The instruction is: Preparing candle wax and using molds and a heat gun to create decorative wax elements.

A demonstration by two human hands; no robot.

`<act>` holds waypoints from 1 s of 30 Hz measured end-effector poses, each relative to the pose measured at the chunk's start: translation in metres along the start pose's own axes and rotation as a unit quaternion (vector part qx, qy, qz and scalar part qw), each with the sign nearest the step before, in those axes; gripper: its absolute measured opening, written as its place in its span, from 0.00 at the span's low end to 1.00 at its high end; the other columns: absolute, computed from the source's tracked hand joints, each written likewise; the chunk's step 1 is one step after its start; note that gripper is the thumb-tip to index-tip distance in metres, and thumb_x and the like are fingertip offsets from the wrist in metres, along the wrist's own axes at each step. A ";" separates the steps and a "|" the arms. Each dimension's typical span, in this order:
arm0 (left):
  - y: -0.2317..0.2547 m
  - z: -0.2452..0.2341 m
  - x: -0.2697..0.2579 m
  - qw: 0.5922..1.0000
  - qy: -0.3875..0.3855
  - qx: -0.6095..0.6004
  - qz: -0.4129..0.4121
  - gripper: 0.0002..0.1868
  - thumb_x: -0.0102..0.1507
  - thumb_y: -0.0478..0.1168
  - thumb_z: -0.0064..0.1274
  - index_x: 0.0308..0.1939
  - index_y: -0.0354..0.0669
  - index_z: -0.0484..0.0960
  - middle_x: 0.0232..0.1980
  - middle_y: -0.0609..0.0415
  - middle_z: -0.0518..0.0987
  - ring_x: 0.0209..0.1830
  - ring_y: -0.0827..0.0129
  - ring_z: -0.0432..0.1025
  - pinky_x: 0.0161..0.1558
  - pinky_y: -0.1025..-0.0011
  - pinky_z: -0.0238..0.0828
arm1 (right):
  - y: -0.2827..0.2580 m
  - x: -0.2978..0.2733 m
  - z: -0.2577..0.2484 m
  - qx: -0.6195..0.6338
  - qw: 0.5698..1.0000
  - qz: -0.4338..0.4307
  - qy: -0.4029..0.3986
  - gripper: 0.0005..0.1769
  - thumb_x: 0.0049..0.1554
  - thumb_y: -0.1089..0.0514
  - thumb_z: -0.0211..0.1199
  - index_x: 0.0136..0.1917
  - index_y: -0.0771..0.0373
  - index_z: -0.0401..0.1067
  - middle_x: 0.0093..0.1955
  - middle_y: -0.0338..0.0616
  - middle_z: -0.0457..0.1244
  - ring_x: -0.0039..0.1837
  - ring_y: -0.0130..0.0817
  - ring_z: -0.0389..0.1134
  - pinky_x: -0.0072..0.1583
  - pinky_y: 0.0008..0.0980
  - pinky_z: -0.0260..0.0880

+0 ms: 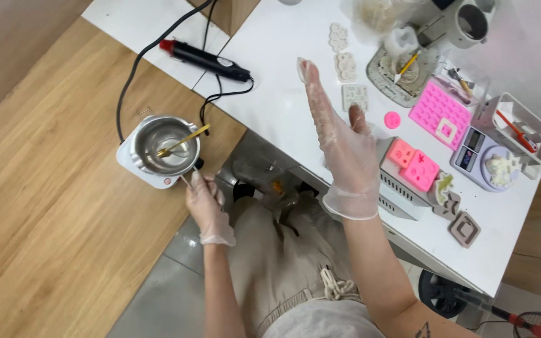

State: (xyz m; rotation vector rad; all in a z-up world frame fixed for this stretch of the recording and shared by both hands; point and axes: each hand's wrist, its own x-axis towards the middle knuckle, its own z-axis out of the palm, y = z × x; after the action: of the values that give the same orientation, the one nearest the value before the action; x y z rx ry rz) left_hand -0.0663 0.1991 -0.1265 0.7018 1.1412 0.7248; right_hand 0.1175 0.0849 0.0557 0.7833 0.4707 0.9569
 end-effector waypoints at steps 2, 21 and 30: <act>0.006 0.005 -0.006 1.000 -0.002 0.007 -0.006 0.17 0.74 0.48 0.43 0.34 0.44 0.72 0.21 0.63 0.63 0.14 0.80 0.54 0.16 0.78 0.49 | 0.006 0.006 -0.011 -0.082 0.996 -0.035 0.006 0.40 0.64 0.48 0.39 0.86 0.60 0.38 0.85 0.61 0.36 0.84 0.56 0.39 0.81 0.59 0.37; 0.086 0.102 -0.192 0.934 -0.275 -0.015 -0.228 0.13 0.73 0.42 0.40 0.42 0.34 0.72 0.22 0.54 0.66 0.04 0.73 0.54 0.05 0.72 0.45 | -0.007 -0.051 -0.012 -0.880 0.328 -0.197 -0.282 0.47 0.56 0.15 0.34 0.84 0.16 0.25 0.95 0.33 0.29 0.99 0.47 0.25 1.00 0.80 0.30; 0.069 0.104 -0.205 0.935 -0.298 -0.010 -0.195 0.13 0.74 0.40 0.39 0.39 0.35 0.72 0.24 0.53 0.68 0.09 0.79 0.49 0.06 0.76 0.44 | -0.058 -0.055 -0.017 -0.881 0.235 -0.225 -0.342 0.53 0.46 0.14 0.36 0.84 0.16 0.32 0.89 0.45 0.37 0.92 0.47 0.32 0.86 0.75 0.53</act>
State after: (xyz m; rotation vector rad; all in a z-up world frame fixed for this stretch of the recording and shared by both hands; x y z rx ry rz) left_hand -0.0282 0.0623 0.0663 0.5946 0.6766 0.1578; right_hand 0.1099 0.0246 0.0017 -1.1380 -1.1851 -0.0116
